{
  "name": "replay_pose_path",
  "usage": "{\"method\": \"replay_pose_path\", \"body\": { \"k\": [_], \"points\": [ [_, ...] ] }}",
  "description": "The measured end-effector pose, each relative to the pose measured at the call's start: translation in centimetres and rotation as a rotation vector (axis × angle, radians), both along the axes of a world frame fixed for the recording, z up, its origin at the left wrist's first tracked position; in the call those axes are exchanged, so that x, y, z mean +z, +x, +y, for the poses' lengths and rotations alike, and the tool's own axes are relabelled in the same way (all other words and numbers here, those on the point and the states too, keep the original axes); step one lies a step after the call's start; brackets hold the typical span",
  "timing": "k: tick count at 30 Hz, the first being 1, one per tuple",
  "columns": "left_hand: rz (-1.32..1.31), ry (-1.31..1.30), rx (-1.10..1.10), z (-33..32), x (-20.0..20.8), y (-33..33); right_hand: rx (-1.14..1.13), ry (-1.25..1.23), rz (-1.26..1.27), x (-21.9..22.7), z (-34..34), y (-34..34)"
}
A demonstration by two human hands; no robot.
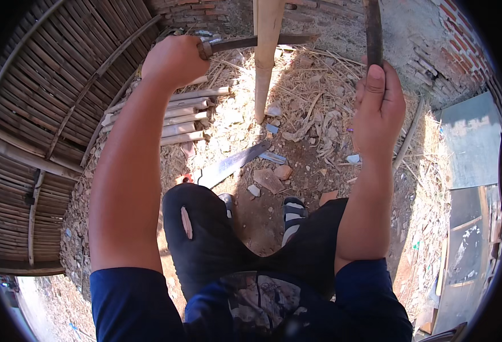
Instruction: The person splits a bamboo pole using a knife and a hammer. They hold the knife against the end of the pole and strike the back of the blade with the hammer to drive it through the wood.
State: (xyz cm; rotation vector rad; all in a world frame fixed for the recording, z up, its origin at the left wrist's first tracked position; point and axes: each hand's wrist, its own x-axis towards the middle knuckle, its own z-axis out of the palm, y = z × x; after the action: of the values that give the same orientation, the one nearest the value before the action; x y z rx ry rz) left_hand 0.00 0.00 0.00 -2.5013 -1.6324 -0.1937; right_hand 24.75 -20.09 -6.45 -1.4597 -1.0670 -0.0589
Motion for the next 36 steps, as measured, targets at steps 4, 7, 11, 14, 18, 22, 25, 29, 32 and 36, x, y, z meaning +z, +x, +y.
{"method": "replay_pose_path", "body": {
  "k": [4,7,11,14,18,22,25,29,32,36],
  "points": [
    [-0.011,0.066,-0.029,0.4,1.0,-0.5,-0.022,-0.242,-0.052,-2.2,1.1,-0.6],
    [-0.059,0.088,-0.024,0.7,-0.1,-0.9,-0.039,-0.369,-0.107,-2.2,1.0,-0.8],
    [-0.056,0.064,0.002,0.2,-0.1,-0.9,-0.006,-0.133,0.028,0.0,0.0,-0.5],
    [-0.07,0.068,-0.017,0.1,-0.1,-0.6,-0.051,0.036,-0.007,-1.6,1.2,-0.6],
    [-0.083,0.055,-0.019,0.0,0.1,-0.1,-0.062,-0.307,-0.179,-5.6,3.3,-0.1],
    [-0.088,0.09,0.005,0.3,-0.9,-0.4,-0.039,-0.091,-0.074,-2.9,1.6,0.8],
    [-0.069,0.03,0.01,0.2,-0.5,-0.3,0.036,0.129,0.15,-1.1,0.1,-0.2],
    [-0.065,0.029,0.015,0.0,-0.6,-0.2,-0.032,-0.487,-0.19,-3.5,1.4,-0.4],
    [-0.051,0.045,0.029,0.4,-0.1,-0.3,0.024,-0.492,-0.1,-3.5,1.3,-0.2],
    [-0.055,0.037,0.041,0.0,-0.3,-0.6,0.012,-0.14,-0.031,-1.4,0.2,0.0]
  ]
}}
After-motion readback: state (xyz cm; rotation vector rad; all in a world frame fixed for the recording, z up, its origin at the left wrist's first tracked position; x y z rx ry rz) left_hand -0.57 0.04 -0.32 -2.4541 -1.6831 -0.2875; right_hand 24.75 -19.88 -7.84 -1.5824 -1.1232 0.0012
